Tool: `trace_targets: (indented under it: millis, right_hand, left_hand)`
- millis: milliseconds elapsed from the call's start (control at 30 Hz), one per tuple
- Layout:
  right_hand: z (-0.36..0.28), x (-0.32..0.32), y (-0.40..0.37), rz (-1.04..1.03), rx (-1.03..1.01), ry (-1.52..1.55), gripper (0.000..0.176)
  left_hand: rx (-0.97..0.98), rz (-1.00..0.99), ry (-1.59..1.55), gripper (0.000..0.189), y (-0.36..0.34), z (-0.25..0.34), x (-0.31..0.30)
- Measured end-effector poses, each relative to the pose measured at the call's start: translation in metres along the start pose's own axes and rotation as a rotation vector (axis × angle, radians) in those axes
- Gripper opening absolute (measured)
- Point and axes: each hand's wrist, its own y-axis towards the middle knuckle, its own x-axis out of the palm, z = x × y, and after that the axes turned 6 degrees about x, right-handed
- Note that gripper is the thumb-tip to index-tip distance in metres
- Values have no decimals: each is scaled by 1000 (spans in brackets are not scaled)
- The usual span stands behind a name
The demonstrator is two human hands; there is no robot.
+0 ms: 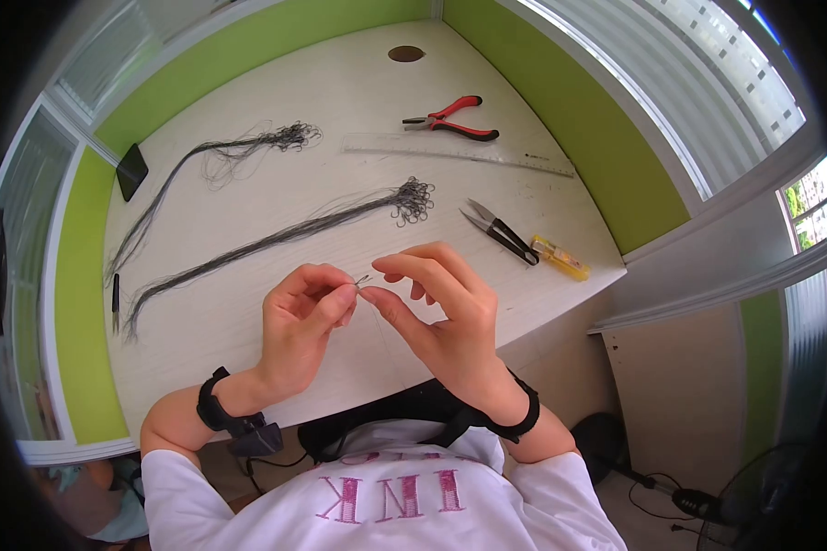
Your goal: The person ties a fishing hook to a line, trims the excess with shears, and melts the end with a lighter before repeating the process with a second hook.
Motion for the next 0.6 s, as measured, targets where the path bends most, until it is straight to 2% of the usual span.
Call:
trace_targets:
  millis: [67, 300, 367, 467, 600]
  right_hand:
    - [3, 5, 1, 31, -75, 49, 18]
    - [3, 13, 7, -28, -103, 67, 16]
    - [3, 13, 8, -60, 17, 118, 15]
    - [-2, 13, 13, -118, 73, 160, 13]
    - [3, 16, 12, -154, 41, 200, 13]
  left_hand:
    - [18, -7, -10, 8, 1, 1, -1]
    - [-26, -48, -14, 10, 0, 1, -10]
    - [-42, -39, -25, 10, 0, 1, -12]
    - [-44, -48, -21, 11, 1, -1, -13]
    - [-29, -45, -62, 11, 1, -1, -13]
